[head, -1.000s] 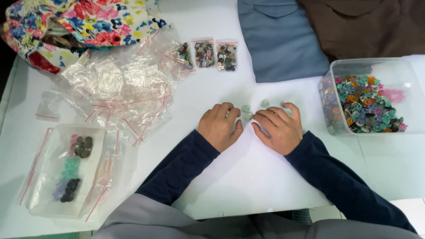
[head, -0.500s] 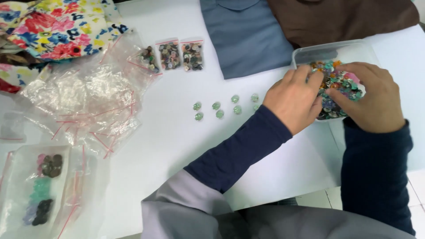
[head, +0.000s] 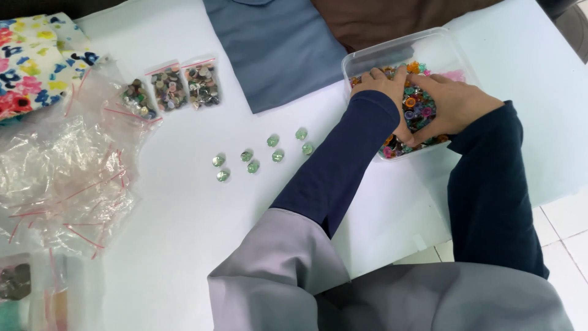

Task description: The person sorts colorful buttons from a clear plastic container onto a white table. They pick out specific green buttons, place them in a line, and then transfer them into a small plastic bag. The person seals the bag and places it on the table.

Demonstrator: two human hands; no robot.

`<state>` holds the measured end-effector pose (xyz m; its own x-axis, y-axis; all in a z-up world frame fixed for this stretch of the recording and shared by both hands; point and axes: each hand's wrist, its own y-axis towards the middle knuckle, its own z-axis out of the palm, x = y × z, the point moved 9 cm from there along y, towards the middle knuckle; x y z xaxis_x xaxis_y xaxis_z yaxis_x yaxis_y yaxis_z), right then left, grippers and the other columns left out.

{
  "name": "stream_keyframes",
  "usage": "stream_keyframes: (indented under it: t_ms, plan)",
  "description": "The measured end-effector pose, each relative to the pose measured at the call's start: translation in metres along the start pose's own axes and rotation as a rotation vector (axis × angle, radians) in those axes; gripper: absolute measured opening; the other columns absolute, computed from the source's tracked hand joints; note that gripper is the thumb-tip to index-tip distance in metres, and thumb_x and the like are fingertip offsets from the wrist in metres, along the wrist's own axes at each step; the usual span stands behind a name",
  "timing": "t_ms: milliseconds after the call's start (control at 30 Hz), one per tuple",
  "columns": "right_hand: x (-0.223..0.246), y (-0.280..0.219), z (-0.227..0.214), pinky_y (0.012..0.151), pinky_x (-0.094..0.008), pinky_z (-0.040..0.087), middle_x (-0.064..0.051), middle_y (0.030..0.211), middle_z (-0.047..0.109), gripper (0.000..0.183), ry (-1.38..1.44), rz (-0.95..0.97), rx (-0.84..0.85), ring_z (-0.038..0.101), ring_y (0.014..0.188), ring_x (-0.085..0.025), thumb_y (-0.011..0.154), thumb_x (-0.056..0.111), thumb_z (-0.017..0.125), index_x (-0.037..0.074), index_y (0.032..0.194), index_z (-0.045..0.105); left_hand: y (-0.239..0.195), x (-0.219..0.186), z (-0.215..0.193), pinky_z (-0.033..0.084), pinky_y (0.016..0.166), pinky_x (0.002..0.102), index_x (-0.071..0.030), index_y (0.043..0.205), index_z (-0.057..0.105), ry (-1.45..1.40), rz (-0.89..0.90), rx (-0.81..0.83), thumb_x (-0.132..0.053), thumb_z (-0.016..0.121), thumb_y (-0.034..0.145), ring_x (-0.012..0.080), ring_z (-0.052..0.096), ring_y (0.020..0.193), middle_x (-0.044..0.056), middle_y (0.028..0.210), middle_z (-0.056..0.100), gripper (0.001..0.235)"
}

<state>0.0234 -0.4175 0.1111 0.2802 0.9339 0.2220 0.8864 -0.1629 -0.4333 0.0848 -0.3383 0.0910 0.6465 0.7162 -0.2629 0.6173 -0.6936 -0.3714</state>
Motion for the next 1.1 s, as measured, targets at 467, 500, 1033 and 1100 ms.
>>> stream_keyframes:
  t_ms: [467,500,1033,1100]
  plan:
    - [-0.028,0.026,0.018,0.109,-0.059,0.043,-0.026,0.138,0.059,0.091,0.119,-0.015,-0.142,0.057,0.128,-0.048,0.072,0.048,0.088,0.02,0.147,0.046,0.019,-0.001,0.019,0.052,0.098,0.058,-0.012,0.139,0.042,0.005,0.082,-0.178,-0.053,0.093,0.062,0.0444,0.063,0.118,0.027,0.125,0.059,0.101]
    - [-0.023,0.021,0.011,0.107,-0.06,0.044,-0.027,0.134,0.062,0.081,0.167,-0.043,-0.182,0.058,0.126,-0.049,0.075,0.043,0.088,0.016,0.142,0.05,0.015,-0.003,0.015,0.054,0.094,0.059,-0.009,0.141,0.041,-0.047,0.111,-0.144,-0.042,0.09,0.07,0.0458,0.064,0.117,0.03,0.125,0.058,0.092]
    - [-0.004,-0.007,-0.019,0.094,-0.043,0.054,-0.013,0.135,0.065,0.07,0.368,-0.203,-0.278,0.063,0.117,-0.032,0.077,0.017,0.08,0.013,0.143,0.057,0.004,0.005,-0.006,0.061,0.067,0.051,-0.011,0.126,0.059,-0.342,0.201,-0.302,-0.01,0.079,0.078,0.0358,0.073,0.091,0.015,0.103,0.073,0.052]
    - [0.002,-0.016,-0.021,0.09,-0.042,0.059,-0.014,0.136,0.062,0.071,0.524,-0.187,-0.218,0.066,0.112,-0.031,0.083,0.009,0.074,0.016,0.15,0.05,0.002,0.005,-0.007,0.058,0.061,0.05,-0.006,0.125,0.058,-0.32,0.173,-0.279,-0.003,0.074,0.082,0.0352,0.072,0.082,0.015,0.094,0.071,0.046]
